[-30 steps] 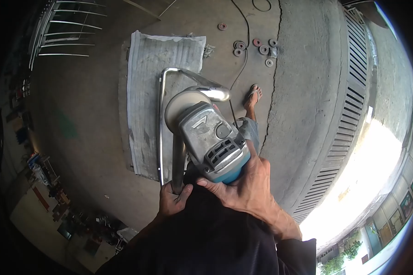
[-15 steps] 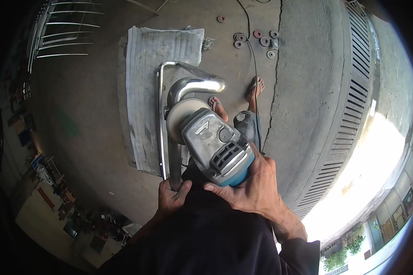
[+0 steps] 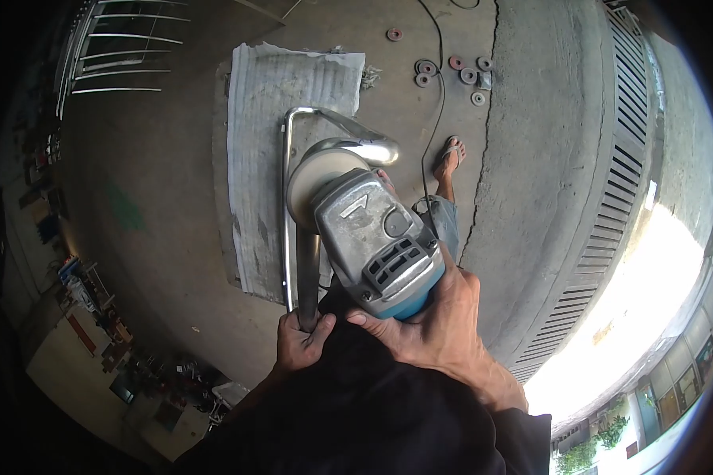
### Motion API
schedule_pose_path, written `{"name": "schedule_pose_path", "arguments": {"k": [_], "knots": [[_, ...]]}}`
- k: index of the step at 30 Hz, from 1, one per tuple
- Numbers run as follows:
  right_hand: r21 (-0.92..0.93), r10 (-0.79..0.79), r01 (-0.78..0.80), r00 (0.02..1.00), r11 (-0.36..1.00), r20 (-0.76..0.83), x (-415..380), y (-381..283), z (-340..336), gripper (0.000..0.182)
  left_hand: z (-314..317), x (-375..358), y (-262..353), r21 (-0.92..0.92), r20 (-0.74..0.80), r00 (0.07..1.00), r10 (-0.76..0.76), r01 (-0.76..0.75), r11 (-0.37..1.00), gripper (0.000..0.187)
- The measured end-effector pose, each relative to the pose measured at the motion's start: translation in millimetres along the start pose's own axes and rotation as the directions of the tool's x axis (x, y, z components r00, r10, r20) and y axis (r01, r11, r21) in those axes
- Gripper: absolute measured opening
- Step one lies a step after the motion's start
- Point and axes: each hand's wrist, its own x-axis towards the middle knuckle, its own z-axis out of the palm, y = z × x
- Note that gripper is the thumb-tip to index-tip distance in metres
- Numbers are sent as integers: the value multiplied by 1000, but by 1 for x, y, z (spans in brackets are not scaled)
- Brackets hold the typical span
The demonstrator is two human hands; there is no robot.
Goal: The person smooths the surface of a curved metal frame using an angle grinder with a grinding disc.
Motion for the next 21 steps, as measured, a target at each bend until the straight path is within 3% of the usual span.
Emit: {"name": "schedule_pose_path", "arguments": {"k": [2, 5, 9, 11, 12, 14, 21], "knots": [[-59, -51, 51, 999, 997, -9, 0, -1, 2, 76, -1, 1, 1, 0, 6, 1000, 14, -14, 1000, 27], [66, 11, -15, 999, 998, 52, -1, 3, 7, 72, 0, 1, -3, -5, -5, 999, 38, -38, 999, 27], [53, -22, 18, 996, 998, 84, 0, 5, 5, 71, -2, 1, -1, 1, -17, 999, 35, -35, 999, 27], [-124, -126, 132, 990, 984, 56, 1, 0, 1, 71, -3, 1, -4, 14, -30, 999, 45, -44, 999, 27], [-122, -126, 132, 991, 984, 54, 1, 3, 2, 71, -3, 1, -6, 23, -43, 998, 54, -53, 998, 27], [31, -16, 13, 996, 999, 90, -2, 9, 5, 71, -5, 3, -1, 16, -18, 1000, 16, -16, 1000, 27], [10, 0, 0, 999, 1000, 34, -9, 7, -5, 71, -10, 3, -2, -79, 30, 998, -50, 52, 995, 34]]}}
